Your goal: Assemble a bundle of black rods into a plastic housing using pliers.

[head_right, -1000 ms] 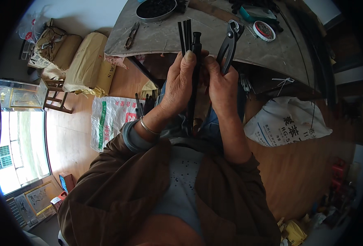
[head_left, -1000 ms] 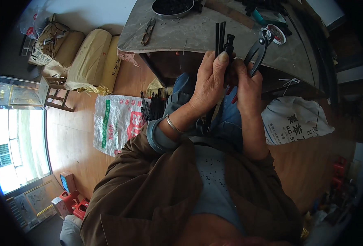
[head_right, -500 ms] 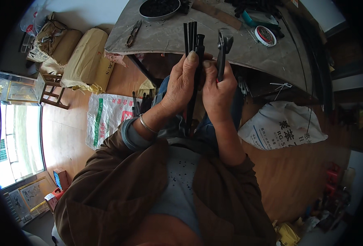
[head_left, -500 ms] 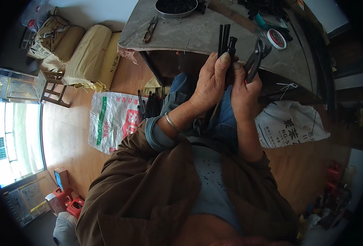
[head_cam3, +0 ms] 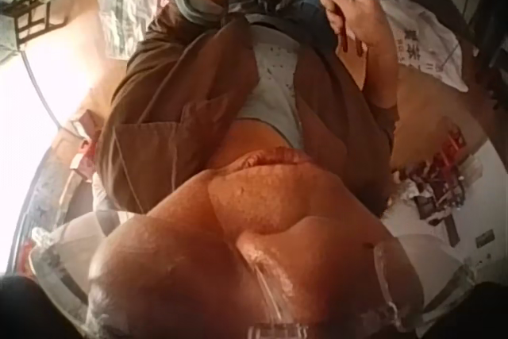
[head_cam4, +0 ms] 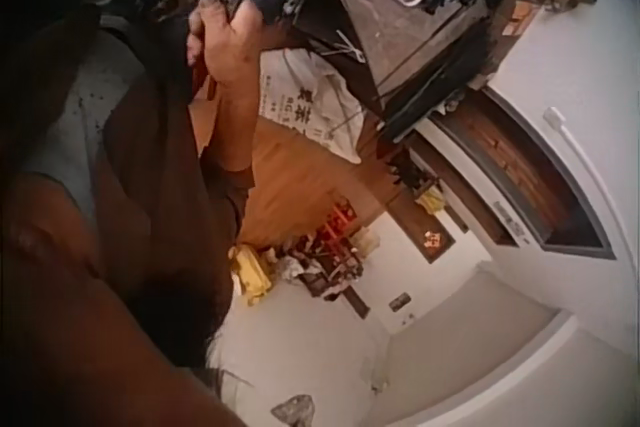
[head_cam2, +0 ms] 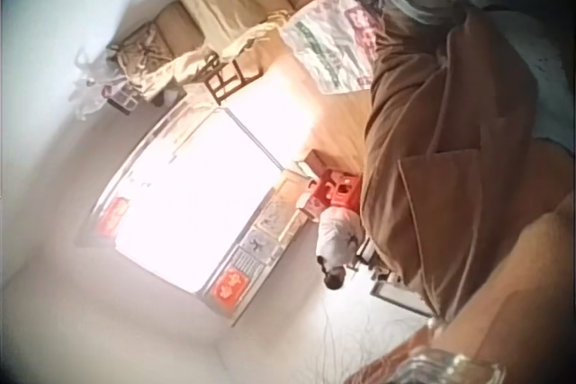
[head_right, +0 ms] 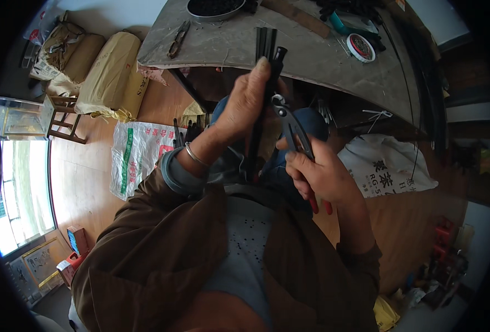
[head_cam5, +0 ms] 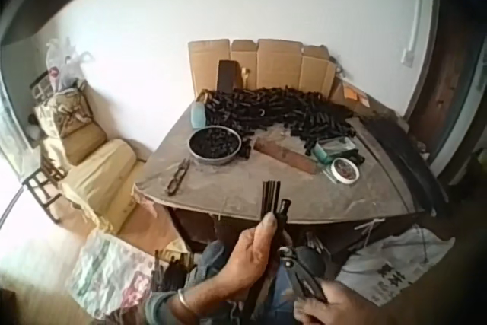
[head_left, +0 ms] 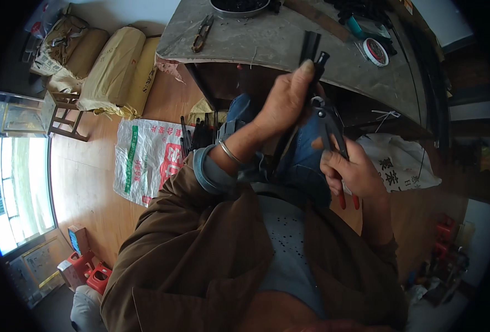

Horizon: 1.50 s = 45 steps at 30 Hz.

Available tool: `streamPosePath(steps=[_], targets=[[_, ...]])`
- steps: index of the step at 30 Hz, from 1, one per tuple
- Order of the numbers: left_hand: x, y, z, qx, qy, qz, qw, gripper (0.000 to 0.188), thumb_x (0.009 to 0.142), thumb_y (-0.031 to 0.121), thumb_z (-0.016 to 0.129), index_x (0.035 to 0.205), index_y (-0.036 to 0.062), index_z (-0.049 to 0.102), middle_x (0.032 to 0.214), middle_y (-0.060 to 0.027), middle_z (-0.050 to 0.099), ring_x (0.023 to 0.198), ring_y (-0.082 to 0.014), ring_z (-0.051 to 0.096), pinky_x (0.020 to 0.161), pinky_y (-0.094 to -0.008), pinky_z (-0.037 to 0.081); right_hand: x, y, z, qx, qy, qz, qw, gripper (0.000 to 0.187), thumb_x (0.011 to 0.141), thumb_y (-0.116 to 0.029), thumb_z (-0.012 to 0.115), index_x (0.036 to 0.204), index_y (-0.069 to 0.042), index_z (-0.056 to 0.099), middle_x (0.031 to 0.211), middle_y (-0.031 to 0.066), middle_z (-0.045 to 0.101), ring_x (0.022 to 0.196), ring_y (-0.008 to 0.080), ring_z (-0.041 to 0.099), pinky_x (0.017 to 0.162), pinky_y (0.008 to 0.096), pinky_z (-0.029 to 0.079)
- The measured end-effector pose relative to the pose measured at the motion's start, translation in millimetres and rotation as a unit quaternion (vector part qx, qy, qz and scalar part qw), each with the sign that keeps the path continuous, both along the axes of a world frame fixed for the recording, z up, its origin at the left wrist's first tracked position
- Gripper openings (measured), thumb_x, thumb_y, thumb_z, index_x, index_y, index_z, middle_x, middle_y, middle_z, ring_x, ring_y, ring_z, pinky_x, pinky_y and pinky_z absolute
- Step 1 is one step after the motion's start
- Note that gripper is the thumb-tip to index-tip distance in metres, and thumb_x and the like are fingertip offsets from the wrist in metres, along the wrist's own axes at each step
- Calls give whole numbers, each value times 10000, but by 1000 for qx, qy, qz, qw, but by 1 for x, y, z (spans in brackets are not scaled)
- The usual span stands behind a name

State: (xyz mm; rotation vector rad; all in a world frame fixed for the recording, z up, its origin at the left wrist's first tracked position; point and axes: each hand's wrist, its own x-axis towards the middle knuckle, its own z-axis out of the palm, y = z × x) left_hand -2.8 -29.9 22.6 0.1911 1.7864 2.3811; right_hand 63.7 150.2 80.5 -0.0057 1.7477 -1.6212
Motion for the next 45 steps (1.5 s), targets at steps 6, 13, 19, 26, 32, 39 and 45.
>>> streamPosePath(steps=[6, 13, 19, 26, 32, 39, 45], targets=[[4, 5, 7, 50, -12, -64, 997, 647, 960, 595, 332, 806, 14, 570, 517, -17, 464, 374, -85, 408, 360, -226, 306, 5, 10, 6, -50, -68, 30, 996, 274, 1003, -189, 416, 1155, 38, 442, 645, 40, 456, 455, 102, 463, 434, 255, 432], [3, 7, 5, 55, -18, -71, 996, 655, 954, 608, 333, 801, 17, 570, 529, -16, 480, 379, -81, 408, 356, -225, 299, 4, 3, 20, -88, -126, -23, 988, 312, 1007, -263, 407, 1138, 19, 432, 718, 75, 507, 515, 131, 524, 474, 300, 480], [0, 6, 7, 42, -36, -44, 997, 656, 954, 611, 330, 798, 22, 572, 517, -8, 475, 381, -77, 408, 361, -224, 300, -8, -3, 31, -115, -216, -28, 969, 257, 1006, -251, 416, 1080, -7, 448, 699, 38, 481, 483, 99, 455, 455, 281, 448], [-9, 7, -5, 24, -80, 12, 996, 576, 987, 531, 322, 812, 47, 581, 514, 3, 466, 401, -87, 432, 384, -234, 330, -19, -4, 16, 121, -41, 49, 991, 199, 976, -184, 479, 1093, -25, 455, 707, 40, 549, 533, 105, 549, 497, 266, 503], [-7, 11, -5, 49, -28, -13, 998, 605, 969, 589, 307, 795, 44, 506, 464, 10, 383, 362, -98, 373, 351, -247, 309, -28, 17, 26, 87, -5, 96, 992, 346, 987, -280, 487, 1165, 16, 460, 842, 94, 604, 660, 168, 632, 568, 296, 549], [-5, 18, -2, 49, -34, -18, 998, 565, 964, 592, 327, 872, 57, 481, 466, 6, 355, 356, -107, 353, 346, -256, 303, -31, 18, 38, 122, -42, 90, 988, 259, 985, -264, 497, 1066, -18, 480, 669, -2, 438, 477, 66, 407, 423, 240, 402], [-10, 15, -4, 76, -108, -27, 991, 560, 998, 513, 293, 803, 40, 521, 474, 3, 399, 371, -107, 389, 359, -256, 321, -34, 23, 45, 90, -102, 82, 987, 182, 972, -215, 508, 1049, -57, 459, 640, -45, 394, 477, 43, 332, 407, 222, 316]])
